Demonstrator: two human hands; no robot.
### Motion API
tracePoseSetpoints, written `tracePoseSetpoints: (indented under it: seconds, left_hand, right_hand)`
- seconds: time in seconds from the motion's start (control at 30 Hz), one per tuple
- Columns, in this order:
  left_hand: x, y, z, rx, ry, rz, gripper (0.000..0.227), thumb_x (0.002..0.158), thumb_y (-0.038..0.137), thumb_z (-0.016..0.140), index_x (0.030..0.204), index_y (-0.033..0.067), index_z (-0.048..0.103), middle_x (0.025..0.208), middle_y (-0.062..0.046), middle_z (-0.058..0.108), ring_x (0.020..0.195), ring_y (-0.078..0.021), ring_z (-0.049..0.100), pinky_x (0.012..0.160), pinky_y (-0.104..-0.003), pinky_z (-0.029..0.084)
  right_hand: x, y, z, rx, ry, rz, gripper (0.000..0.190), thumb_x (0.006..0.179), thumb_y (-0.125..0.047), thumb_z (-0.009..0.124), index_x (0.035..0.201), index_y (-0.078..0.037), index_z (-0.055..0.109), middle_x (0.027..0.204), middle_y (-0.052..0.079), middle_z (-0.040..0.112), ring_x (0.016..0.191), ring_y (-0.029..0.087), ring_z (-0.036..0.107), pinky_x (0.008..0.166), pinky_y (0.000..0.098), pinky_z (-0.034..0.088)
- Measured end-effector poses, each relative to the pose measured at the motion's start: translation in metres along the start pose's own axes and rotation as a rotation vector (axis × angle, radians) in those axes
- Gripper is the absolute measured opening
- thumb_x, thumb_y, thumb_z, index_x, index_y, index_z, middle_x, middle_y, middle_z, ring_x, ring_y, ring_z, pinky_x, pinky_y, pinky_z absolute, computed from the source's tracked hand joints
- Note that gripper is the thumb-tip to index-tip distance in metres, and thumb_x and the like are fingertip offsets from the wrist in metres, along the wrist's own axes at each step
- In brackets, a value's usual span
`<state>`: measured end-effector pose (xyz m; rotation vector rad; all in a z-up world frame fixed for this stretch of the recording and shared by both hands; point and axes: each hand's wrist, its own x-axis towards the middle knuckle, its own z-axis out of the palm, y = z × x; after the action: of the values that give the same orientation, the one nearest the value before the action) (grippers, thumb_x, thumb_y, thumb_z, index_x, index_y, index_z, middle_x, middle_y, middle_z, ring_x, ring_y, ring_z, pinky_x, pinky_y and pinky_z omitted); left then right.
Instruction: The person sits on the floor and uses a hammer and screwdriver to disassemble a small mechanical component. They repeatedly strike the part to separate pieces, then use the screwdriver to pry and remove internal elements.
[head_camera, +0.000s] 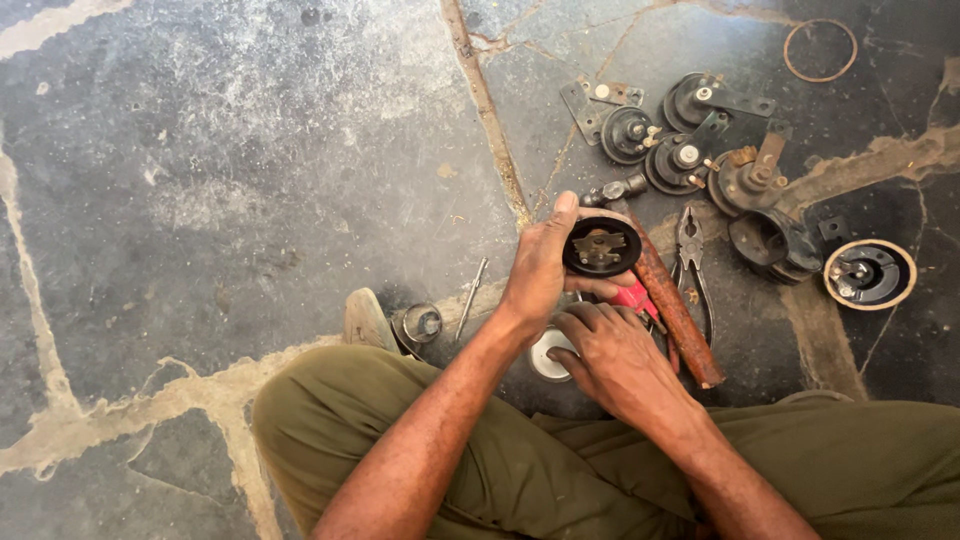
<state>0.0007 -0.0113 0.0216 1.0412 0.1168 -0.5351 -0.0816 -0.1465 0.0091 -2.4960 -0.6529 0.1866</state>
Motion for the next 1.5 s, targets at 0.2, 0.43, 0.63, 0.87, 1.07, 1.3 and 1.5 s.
tracePoseSetpoints:
  seconds: [0.2,0.43,0.63,0.87,1.07,1.3,1.5]
  left_hand:
    - [0.003,-0.003,-0.003,-0.006,0.000,-0.005,0.072,0.107,0.059,0.035,0.122,-0.0050,0.066,0.100,-0.018,0.075,0.080,-0.0286,0.077,0.064,-0.034,0.066]
    - [0.010,-0.001,-0.016,-0.161,0.074,-0.022,0.066,0.109,0.051,0.035,0.125,-0.0078,0.061,0.111,-0.021,0.071,0.091,-0.0333,0.076,0.077,-0.037,0.066]
    - [0.013,-0.010,-0.030,-0.458,-0.008,0.082,0.054,0.107,0.033,0.035,0.124,-0.0105,0.063,0.118,-0.023,0.070,0.107,-0.0384,0.072,0.094,-0.047,0.063]
    - [0.000,-0.007,-0.029,-0.453,0.035,0.106,0.068,0.111,0.055,0.031,0.116,-0.0064,0.061,0.114,-0.026,0.070,0.110,-0.0384,0.072,0.094,-0.046,0.063]
    - [-0.011,-0.009,-0.032,-0.318,0.090,0.155,0.069,0.108,0.061,0.026,0.122,0.0045,0.063,0.113,-0.018,0.074,0.092,-0.0216,0.071,0.067,-0.034,0.060]
    - [-0.014,-0.011,-0.036,-0.100,0.273,0.159,0.042,0.104,0.045,0.048,0.132,0.0141,0.058,0.111,-0.003,0.067,0.096,-0.0103,0.063,0.072,-0.031,0.059]
    - [-0.002,-0.025,-0.053,0.366,0.358,-0.058,0.049,0.083,-0.004,0.053,0.131,0.0046,0.061,0.105,-0.011,0.066,0.085,-0.0244,0.066,0.069,-0.038,0.058]
  right_hand:
    - [0.000,-0.003,-0.002,-0.012,-0.021,0.004,0.035,0.083,-0.026,0.075,0.110,-0.006,0.066,0.103,0.013,0.066,0.099,0.033,0.063,0.089,0.0486,0.046]
    - [0.002,0.018,-0.020,0.023,0.038,0.245,0.014,0.096,-0.020,0.067,0.107,-0.012,0.072,0.098,0.014,0.073,0.095,0.031,0.070,0.086,0.0466,0.055]
    - [-0.011,0.054,-0.035,-0.262,0.255,0.395,0.024,0.094,-0.021,0.070,0.110,-0.003,0.069,0.106,0.021,0.072,0.096,0.040,0.068,0.078,0.0528,0.054]
    - [-0.012,0.030,-0.016,-0.247,0.278,0.278,0.031,0.090,-0.029,0.068,0.105,-0.002,0.067,0.100,0.022,0.071,0.090,0.039,0.070,0.075,0.0502,0.056]
    - [-0.032,0.015,0.017,-0.296,-0.266,0.332,0.051,0.093,-0.055,0.068,0.096,-0.003,0.068,0.091,0.022,0.073,0.086,0.037,0.072,0.076,0.0491,0.057]
    - [-0.045,0.036,0.032,-0.266,-0.318,0.262,0.043,0.081,-0.038,0.074,0.101,-0.001,0.066,0.097,0.022,0.072,0.095,0.040,0.071,0.083,0.0511,0.056]
    - [-0.043,0.039,0.005,-0.227,-0.384,0.410,0.046,0.085,-0.038,0.069,0.114,-0.003,0.063,0.103,0.025,0.072,0.100,0.042,0.070,0.089,0.0532,0.055]
